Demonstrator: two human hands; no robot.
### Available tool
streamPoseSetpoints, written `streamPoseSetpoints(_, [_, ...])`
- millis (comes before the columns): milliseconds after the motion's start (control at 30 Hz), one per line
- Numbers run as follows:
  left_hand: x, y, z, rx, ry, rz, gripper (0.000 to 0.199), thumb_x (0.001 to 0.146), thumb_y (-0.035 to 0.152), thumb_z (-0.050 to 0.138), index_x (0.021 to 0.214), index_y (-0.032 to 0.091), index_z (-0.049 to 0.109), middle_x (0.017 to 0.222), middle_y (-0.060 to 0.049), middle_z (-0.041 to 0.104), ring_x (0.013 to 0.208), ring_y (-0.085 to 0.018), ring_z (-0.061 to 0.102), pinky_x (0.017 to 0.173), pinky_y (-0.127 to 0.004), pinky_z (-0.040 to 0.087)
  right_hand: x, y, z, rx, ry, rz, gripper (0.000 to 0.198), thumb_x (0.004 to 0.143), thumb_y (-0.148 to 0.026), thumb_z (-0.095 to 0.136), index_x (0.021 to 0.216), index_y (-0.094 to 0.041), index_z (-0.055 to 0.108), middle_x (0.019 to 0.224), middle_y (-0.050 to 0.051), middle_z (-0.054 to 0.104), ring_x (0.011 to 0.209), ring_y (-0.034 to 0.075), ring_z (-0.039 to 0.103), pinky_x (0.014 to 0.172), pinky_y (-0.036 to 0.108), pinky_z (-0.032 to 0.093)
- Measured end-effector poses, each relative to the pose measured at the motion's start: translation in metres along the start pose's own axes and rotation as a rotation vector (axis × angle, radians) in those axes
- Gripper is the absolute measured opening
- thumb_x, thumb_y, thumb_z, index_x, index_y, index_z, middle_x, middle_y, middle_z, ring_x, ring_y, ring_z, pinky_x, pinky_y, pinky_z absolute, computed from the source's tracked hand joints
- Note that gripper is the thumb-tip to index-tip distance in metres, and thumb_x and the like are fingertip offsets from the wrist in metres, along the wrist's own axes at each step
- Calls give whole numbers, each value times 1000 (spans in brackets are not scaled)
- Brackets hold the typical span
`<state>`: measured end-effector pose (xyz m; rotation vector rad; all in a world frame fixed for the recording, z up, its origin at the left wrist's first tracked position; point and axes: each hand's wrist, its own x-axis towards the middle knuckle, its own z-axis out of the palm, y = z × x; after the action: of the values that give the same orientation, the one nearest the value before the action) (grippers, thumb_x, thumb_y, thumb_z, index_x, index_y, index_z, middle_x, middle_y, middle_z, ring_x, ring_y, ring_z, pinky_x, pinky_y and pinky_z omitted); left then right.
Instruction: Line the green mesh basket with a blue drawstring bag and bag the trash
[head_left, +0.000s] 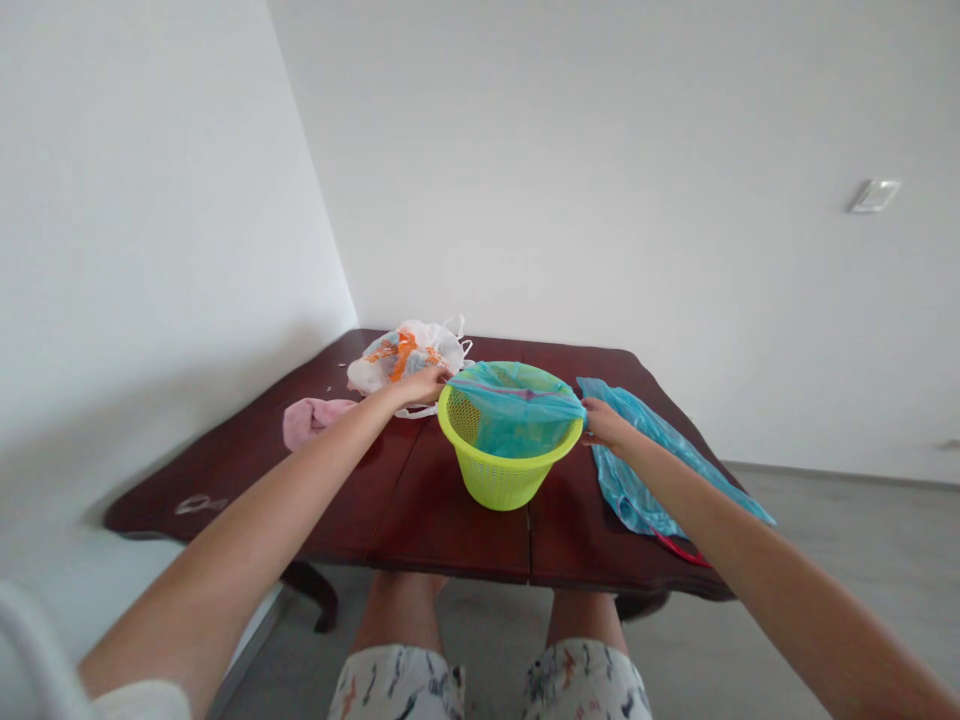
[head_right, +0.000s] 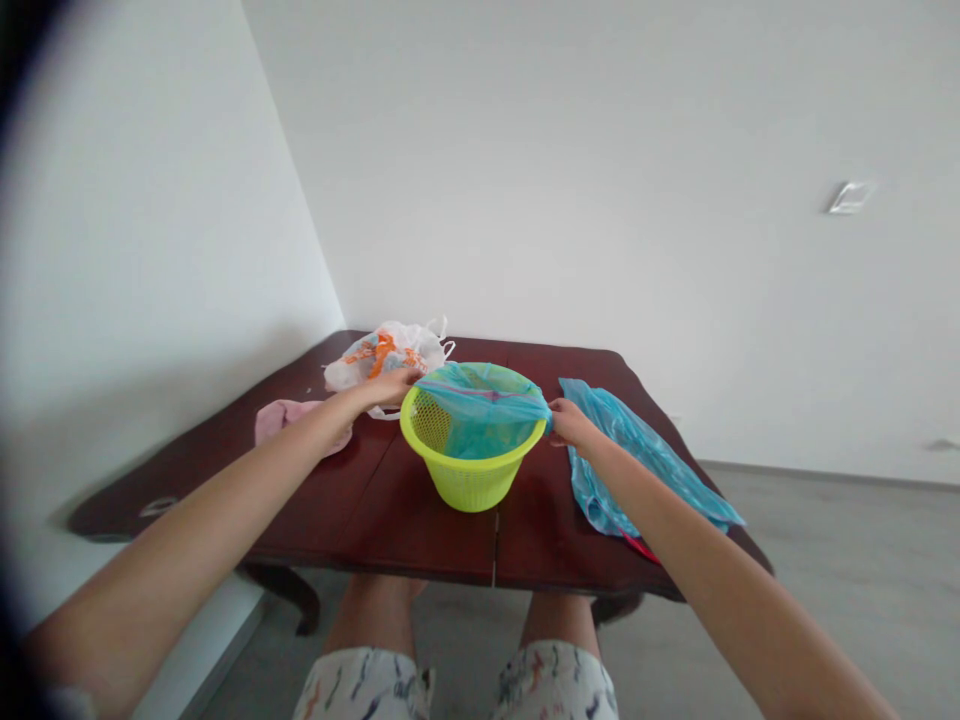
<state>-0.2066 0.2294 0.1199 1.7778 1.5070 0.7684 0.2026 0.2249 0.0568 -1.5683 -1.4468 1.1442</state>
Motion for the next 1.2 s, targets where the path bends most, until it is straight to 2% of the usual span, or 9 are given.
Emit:
streamPoseSetpoints(100, [-22,3,-13,6,67,176,41,98,51,72,127,25,80,140,-13,82,139,-35,74,120,-45,59,-14,-2,-19,18,127,-257,19,103,-37,77,118,-26,76,119,7,80,104,24,74,87,37,65])
streamPoseSetpoints(167, [-42,5,-20,45,0,356,38,104,47,66,133,27,81,154,-10,78,150,-33,69,130,-47,54,-29,-2,-30,26,129,-418,24,98,-42,76,118,-28,78,126,8,81,111,27,74,93,40,65])
streamPoseSetpoints(233, [-62,7,-23,148,-68,520,35,106,42,69,135,29,81,155,-10,77,151,-34,69,133,-50,52,-47,-2,-36,18,73,-520,28,96,-47,79,116,-28,80,123,8,83,111,28,75,95,43,65])
streamPoseSetpoints(333, [-86,10,-24,307,-33,633,29,108,40,74,134,28,81,144,-11,79,142,-34,71,132,-55,52,-69,0,-36,-42,-12,-626,27,97,-46,84,118,-29,81,113,7,84,106,28,78,97,45,66])
streamPoseSetpoints(433, [-99,7,-22,347,5,646,33,113,47,73,140,27,78,142,-11,77,138,-34,71,128,-52,54,-81,1,-32,-94,-24,-722,27,100,-42,86,122,-29,79,112,7,84,103,28,80,98,46,68])
streamPoseSetpoints(633, [-101,-3,-19,377,-9,584,81,103,68,87,170,31,63,146,-14,70,130,-35,71,117,-50,61,-93,-2,-28,-163,33,-787,22,102,-37,86,122,-30,80,111,7,85,105,30,81,97,46,70])
streamPoseSetpoints(800, [-97,0,-18,416,-20,544,64,100,74,88,143,28,82,137,-12,70,126,-35,71,114,-50,57,-98,-1,-27,-194,65,-791,18,102,-37,84,117,-29,81,105,6,84,100,29,79,92,44,68])
streamPoseSetpoints(1033, [-101,-3,-12,277,-33,572,46,105,70,85,123,27,83,124,-7,70,116,-28,71,108,-43,60,-105,2,-19,-159,86,-765,8,102,-34,82,109,-30,82,100,5,84,97,28,79,91,43,68])
streamPoseSetpoints(1200, [-108,4,-8,247,-1,609,44,107,68,83,115,26,78,147,-12,72,134,-32,70,119,-47,59,-112,6,-12,-83,98,-791,5,102,-33,80,107,-31,80,104,5,82,100,28,78,94,43,68])
